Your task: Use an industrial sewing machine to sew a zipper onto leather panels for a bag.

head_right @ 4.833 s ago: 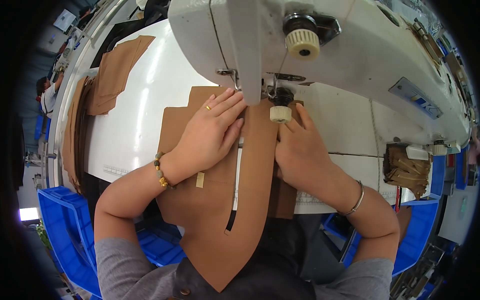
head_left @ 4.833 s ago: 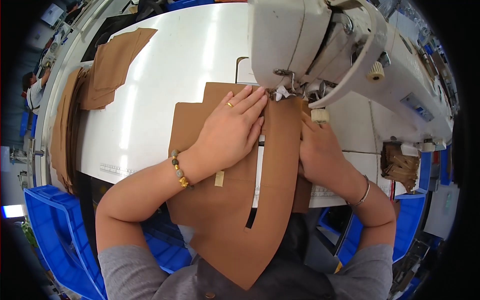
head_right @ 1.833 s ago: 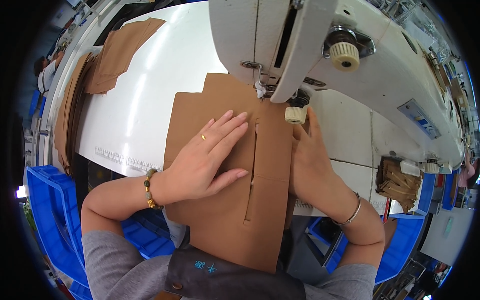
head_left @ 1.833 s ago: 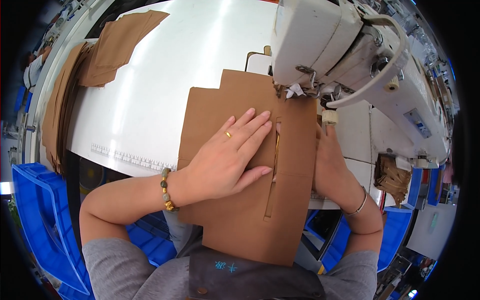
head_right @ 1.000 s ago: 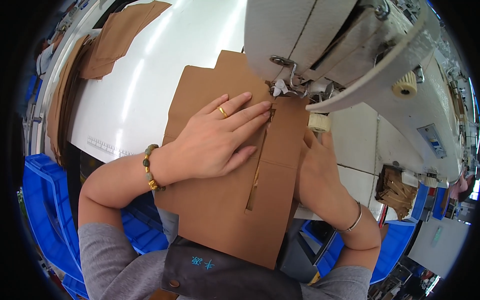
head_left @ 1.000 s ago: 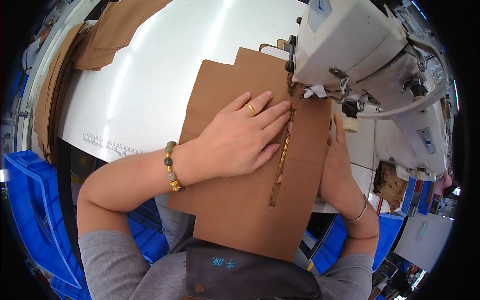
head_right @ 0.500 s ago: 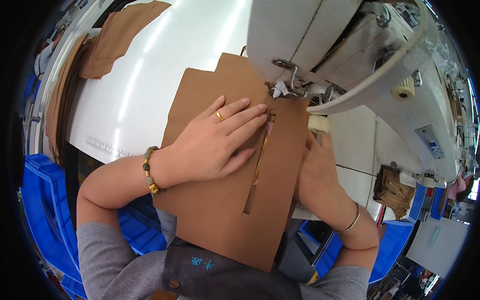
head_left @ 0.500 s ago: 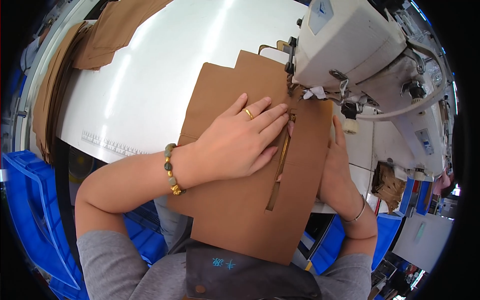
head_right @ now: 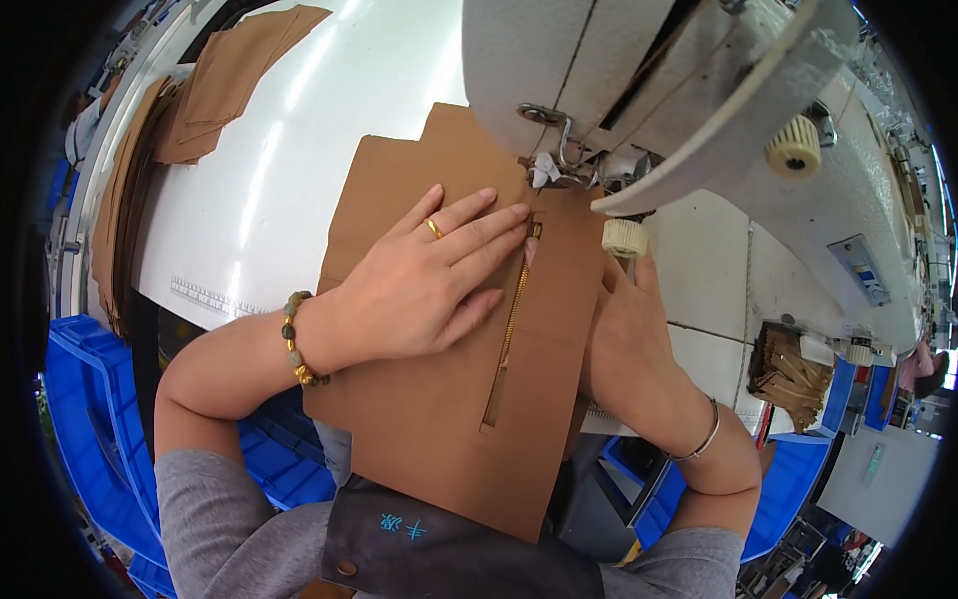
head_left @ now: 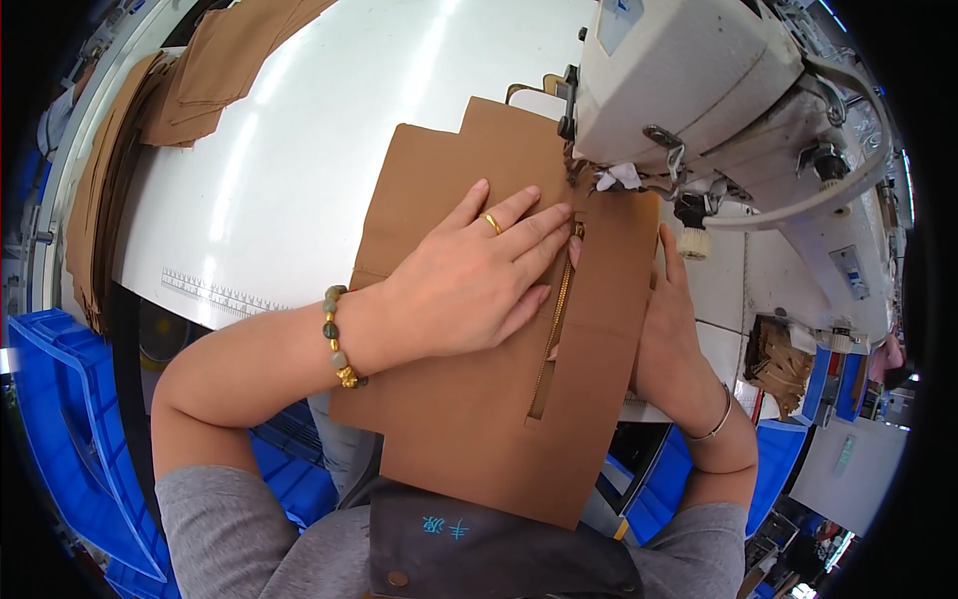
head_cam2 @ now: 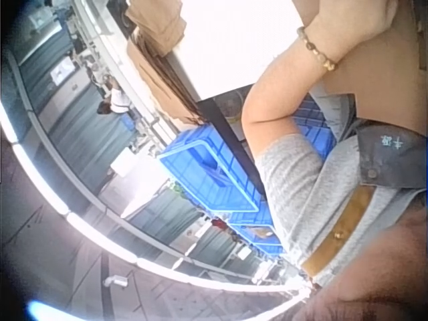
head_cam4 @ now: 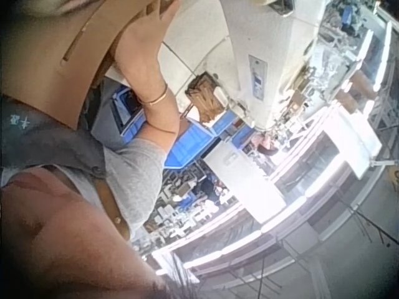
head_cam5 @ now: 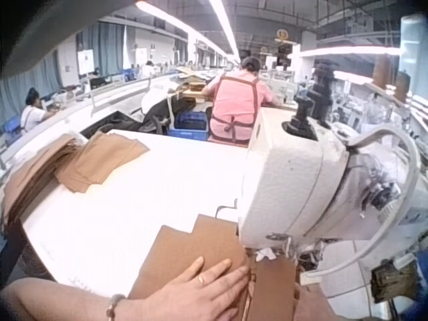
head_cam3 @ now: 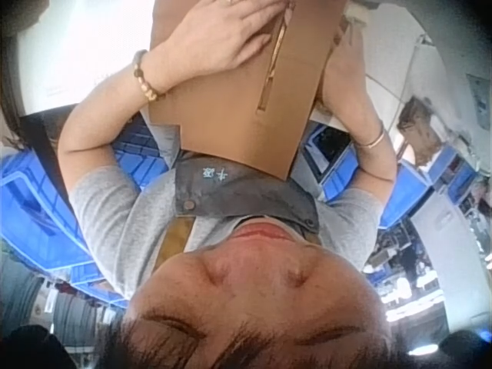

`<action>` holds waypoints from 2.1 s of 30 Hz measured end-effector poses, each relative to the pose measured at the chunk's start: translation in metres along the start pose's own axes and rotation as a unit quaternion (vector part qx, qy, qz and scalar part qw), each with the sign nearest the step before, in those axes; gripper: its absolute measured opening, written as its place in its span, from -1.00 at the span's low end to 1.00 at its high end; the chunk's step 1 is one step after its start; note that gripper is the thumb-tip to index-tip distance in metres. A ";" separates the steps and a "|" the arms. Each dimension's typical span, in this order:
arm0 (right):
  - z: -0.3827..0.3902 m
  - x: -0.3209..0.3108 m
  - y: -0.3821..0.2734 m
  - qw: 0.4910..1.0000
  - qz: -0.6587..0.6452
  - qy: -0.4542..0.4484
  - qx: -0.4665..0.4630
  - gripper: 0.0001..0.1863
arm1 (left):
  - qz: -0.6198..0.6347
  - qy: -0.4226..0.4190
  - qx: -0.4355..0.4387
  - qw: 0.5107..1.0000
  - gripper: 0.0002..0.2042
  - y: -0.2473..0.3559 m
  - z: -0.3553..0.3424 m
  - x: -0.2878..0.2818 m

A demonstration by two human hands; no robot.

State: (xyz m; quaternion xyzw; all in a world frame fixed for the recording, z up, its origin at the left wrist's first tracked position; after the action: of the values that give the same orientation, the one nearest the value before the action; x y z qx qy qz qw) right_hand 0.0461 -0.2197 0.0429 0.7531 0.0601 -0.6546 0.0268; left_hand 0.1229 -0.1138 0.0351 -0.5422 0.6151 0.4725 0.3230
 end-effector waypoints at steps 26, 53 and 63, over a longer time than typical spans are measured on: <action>0.003 -0.013 0.000 0.992 -0.110 0.063 -0.009 -0.40 | 0.008 -0.066 0.022 0.998 -0.44 0.005 -0.008 0.000; -0.009 -0.014 0.016 0.990 -0.068 0.121 0.034 -0.40 | -0.062 -0.054 0.042 0.996 -0.52 0.011 -0.023 -0.006; -0.012 -0.006 0.018 0.992 -0.067 0.099 0.031 -0.35 | -0.060 -0.026 0.015 0.998 -0.50 0.008 -0.020 -0.008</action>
State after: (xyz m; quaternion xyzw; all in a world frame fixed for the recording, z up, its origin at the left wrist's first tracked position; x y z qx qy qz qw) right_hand 0.0590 -0.2365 0.0495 0.8088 0.0920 -0.5790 -0.0465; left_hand 0.1192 -0.1300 0.0508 -0.5607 0.5803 0.4568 0.3744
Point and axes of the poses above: each hand's wrist, its own z-axis away from the middle knuckle, its own x-axis out of the palm, y = z × x, the point moved 9 cm from there along -z, towards the middle knuckle, and after that the axes turned 10 degrees about x, right-handed, at the moved point
